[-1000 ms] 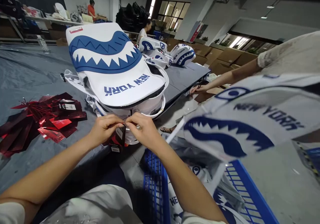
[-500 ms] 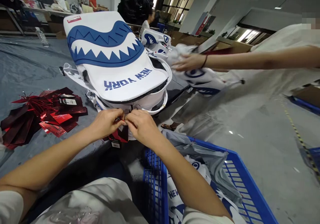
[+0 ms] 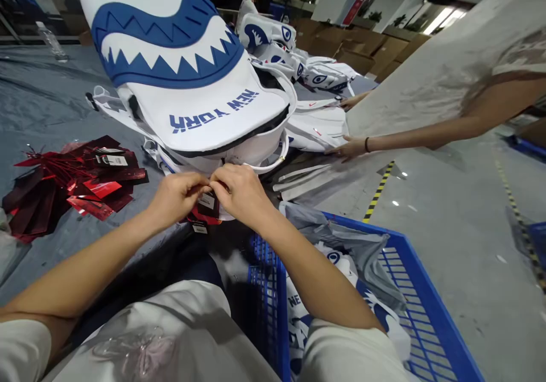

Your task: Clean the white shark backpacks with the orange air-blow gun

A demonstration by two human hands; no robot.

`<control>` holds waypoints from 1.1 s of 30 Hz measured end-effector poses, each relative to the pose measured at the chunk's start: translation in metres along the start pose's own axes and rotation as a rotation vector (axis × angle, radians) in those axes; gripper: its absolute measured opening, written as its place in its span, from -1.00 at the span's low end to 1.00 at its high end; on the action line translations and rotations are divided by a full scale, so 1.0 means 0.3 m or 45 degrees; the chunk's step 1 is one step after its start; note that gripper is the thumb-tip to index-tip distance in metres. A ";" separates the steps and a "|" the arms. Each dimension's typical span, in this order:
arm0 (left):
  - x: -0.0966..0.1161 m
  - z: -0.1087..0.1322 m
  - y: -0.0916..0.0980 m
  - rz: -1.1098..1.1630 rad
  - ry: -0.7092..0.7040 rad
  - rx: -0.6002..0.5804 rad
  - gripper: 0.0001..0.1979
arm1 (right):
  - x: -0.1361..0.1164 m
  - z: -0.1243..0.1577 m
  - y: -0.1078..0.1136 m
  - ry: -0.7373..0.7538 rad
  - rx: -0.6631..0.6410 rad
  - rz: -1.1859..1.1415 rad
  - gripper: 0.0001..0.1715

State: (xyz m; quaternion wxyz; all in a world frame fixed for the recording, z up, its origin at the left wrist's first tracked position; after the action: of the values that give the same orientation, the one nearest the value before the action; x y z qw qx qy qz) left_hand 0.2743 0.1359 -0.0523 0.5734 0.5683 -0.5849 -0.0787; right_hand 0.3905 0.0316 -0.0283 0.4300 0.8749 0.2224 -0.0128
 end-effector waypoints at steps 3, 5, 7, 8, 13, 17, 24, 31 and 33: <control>-0.002 0.000 0.014 -0.084 0.047 0.151 -0.96 | -0.001 -0.004 -0.003 -0.004 -0.010 -0.016 -0.84; -0.002 0.002 0.014 -0.107 0.066 0.180 -0.96 | 0.001 -0.005 -0.005 -0.019 0.014 -0.023 -0.84; -0.002 0.005 0.006 -0.048 0.046 0.091 -0.89 | 0.004 -0.004 -0.008 -0.035 0.068 -0.044 -0.83; -0.003 0.006 0.003 -0.019 0.036 0.041 -0.85 | 0.005 -0.002 -0.010 -0.044 0.103 -0.066 -0.85; -0.013 0.009 0.010 -0.063 0.136 0.095 -0.93 | 0.011 0.007 -0.015 -0.167 0.246 -0.275 -0.84; -0.003 0.015 0.001 0.072 0.074 -0.058 -0.85 | 0.008 0.008 -0.017 -0.200 0.281 -0.347 -0.87; -0.001 0.016 0.012 0.048 0.105 -0.007 -0.86 | 0.009 0.011 -0.025 -0.213 0.334 -0.375 -0.89; -0.003 0.021 0.026 -0.036 0.068 0.095 -0.84 | 0.005 0.011 -0.029 -0.252 0.349 -0.386 -0.92; -0.004 0.019 0.019 0.051 0.012 -0.035 -0.83 | 0.004 0.011 -0.030 -0.244 0.349 -0.380 -0.92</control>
State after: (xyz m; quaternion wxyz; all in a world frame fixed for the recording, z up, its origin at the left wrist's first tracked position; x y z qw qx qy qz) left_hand 0.2663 0.1354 -0.0507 0.5853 0.5489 -0.5923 -0.0728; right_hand 0.3886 0.0344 -0.0372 0.3194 0.8774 0.3038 -0.1896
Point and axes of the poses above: each hand's wrist, its own z-axis away from the middle knuckle, its own y-axis out of the back of the hand, x = y × z, the point moved 3 cm from there along -z, towards the middle knuckle, and after that the axes turned 15 degrees about y, right-handed, at the moved point
